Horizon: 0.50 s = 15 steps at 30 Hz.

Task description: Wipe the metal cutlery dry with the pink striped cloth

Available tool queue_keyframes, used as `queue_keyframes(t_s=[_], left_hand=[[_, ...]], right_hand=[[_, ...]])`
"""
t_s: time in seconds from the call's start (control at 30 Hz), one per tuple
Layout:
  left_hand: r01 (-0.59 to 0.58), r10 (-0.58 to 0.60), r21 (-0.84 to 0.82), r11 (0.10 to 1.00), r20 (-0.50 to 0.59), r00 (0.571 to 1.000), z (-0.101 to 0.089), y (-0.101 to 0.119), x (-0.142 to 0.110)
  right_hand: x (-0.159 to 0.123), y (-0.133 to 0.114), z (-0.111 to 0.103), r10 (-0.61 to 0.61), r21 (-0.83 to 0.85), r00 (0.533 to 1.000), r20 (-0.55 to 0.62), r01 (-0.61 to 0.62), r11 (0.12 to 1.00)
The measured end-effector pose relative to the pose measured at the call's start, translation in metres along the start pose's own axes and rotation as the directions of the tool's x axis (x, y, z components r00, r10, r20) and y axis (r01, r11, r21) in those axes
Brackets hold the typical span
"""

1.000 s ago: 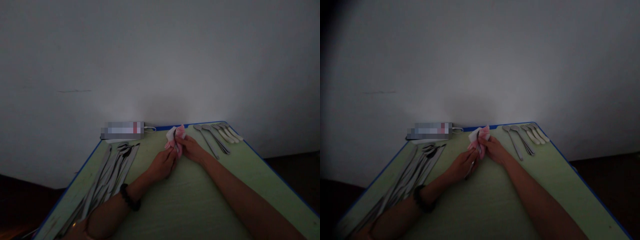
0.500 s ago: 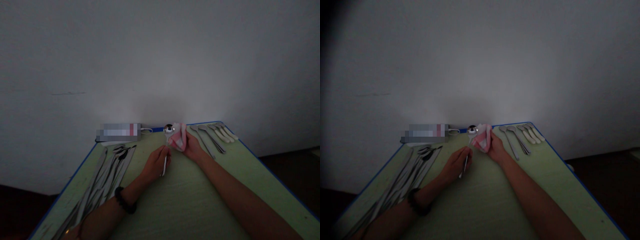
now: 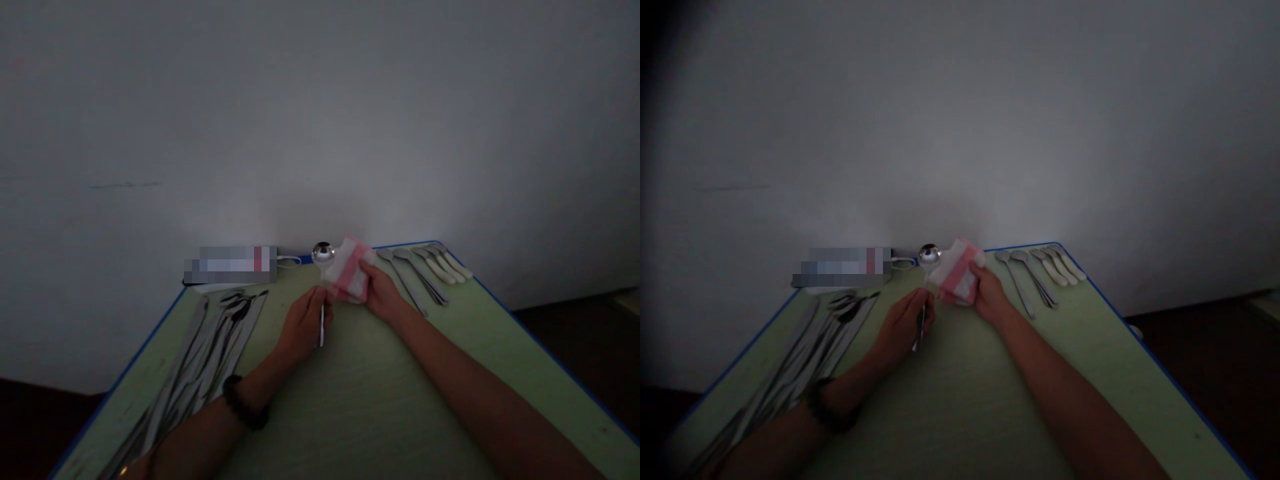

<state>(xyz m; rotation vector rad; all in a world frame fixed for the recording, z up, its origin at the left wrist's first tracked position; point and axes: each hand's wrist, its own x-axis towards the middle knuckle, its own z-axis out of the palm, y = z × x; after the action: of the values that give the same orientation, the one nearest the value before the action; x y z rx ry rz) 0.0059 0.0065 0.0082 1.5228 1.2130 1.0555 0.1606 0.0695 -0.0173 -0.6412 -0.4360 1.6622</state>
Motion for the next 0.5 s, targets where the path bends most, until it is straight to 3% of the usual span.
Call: queue_keyframes(t_s=[0.1,0.2,0.5], left_hand=[[-0.006,0.006,-0.017,1.000,-0.008,1.000,-0.0001,0.0025,-0.0006],[-0.013,0.012,-0.019,1.000,-0.011,1.000,-0.0007,0.0049,-0.0016],[-0.109,0.093,0.135,0.985,0.116,0.989,-0.0040,0.0044,-0.0079]], right_hand=[[0.0015,0.0000,-0.0041,-0.048,-0.068,0.998,0.045,0.051,0.996],[0.0006,-0.0008,-0.0035,-0.079,-0.027,0.994,0.071,0.081,0.996],[0.0075,0.0019,-0.0059,-0.082,0.023,0.996,0.040,0.081,0.996]])
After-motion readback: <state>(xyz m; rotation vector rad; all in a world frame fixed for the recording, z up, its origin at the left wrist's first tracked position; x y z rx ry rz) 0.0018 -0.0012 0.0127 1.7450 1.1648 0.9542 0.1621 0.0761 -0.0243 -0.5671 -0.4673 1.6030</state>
